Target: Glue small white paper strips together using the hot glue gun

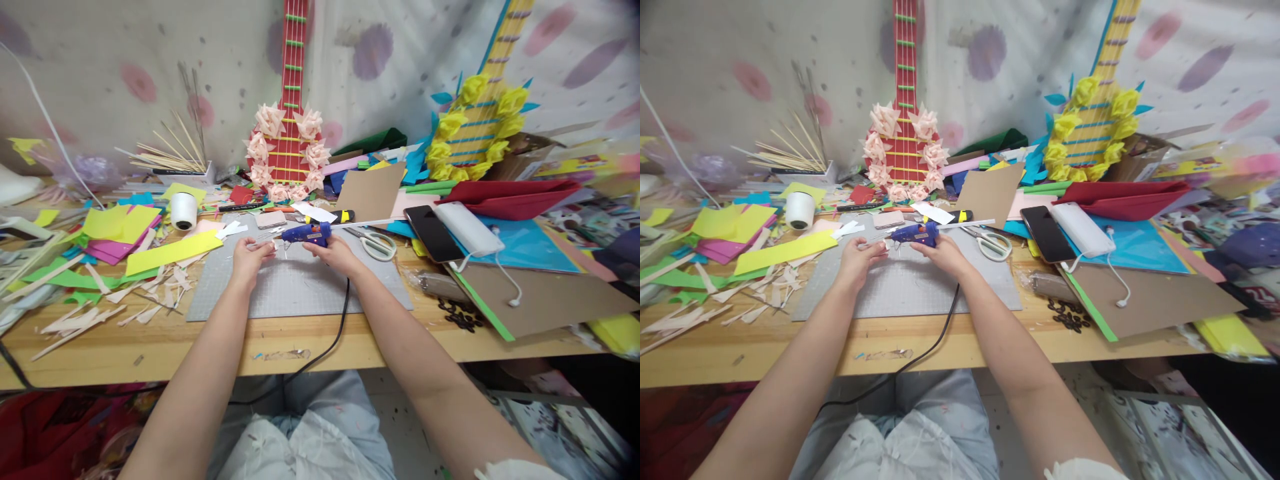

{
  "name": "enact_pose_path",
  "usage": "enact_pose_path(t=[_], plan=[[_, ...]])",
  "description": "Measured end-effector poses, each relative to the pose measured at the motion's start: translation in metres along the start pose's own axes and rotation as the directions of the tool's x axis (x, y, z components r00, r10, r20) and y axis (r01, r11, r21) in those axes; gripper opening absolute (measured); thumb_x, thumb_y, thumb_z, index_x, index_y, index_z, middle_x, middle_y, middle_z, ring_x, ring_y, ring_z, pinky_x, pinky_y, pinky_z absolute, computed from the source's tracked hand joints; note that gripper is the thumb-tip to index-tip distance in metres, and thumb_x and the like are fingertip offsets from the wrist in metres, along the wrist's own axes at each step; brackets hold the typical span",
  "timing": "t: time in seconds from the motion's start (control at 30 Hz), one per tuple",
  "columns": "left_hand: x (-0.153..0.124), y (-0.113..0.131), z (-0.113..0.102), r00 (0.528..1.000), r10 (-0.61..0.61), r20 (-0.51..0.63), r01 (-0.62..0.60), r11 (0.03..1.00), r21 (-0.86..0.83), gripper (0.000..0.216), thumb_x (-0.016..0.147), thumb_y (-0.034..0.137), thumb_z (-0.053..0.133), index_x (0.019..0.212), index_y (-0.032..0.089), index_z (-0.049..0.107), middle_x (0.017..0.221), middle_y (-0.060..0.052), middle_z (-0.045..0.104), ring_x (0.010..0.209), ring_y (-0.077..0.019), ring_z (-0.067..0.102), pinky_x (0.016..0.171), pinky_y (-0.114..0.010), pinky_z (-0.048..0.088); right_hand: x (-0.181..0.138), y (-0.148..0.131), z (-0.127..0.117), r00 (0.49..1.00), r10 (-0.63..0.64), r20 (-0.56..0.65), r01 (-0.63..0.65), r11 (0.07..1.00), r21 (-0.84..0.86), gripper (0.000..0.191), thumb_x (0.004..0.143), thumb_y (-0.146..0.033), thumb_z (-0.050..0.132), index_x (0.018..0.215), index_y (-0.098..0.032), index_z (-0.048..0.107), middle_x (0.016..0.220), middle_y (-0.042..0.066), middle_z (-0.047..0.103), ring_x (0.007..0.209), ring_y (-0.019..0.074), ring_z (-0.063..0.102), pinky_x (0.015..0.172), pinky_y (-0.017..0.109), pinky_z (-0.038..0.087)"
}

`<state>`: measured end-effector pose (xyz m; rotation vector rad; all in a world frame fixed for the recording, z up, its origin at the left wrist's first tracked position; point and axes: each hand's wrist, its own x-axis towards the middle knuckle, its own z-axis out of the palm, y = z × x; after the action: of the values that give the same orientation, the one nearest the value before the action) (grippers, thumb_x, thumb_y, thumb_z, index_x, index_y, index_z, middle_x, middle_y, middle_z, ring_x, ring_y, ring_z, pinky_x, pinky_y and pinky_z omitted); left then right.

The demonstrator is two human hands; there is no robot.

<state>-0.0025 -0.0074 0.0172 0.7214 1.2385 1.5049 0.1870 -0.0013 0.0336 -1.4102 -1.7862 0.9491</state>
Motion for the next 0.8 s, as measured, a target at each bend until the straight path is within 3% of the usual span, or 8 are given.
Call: enact_pose_path(t=[0.4,0.8], plan=[[0.0035,-0.0026,-0.0035,0.999,0.008,0.033,-0.007,1.0,-0.029,0.048,0.051,0.011,0.071,0.078,0.02,0.032,0.066,0.0,0.064,0.056,-0.0131,0.063,0.061,-0.03,0.052,0.0,0.0002,-0.0046,0.998,0.004,0.056,-0.005,1.0,0.008,0.038,0.067,-0.056,0.055,0.068,-0.017,0.057,0.057,0.0,0.056,0.053,0.0108,0.049,0.052,0.023,0.039],[0.0046,-0.0035,-0.0043,1.0,0.004,0.027,-0.003,1.0,-0.027,0.047,0.053,0.009,0.07,0.079,0.019,0.032,0.07,-0.002,0.064,0.057,-0.014,0.063,0.063,-0.032,0.051,0.0007,0.0027,-0.0043,1.0,-0.006,0.025,0.007,1.0,-0.019,0.04,0.068,-0.057,0.054,0.068,-0.017,0.058,0.054,0.0,0.055,0.05,0.0102,0.048,0.052,0.023,0.039]])
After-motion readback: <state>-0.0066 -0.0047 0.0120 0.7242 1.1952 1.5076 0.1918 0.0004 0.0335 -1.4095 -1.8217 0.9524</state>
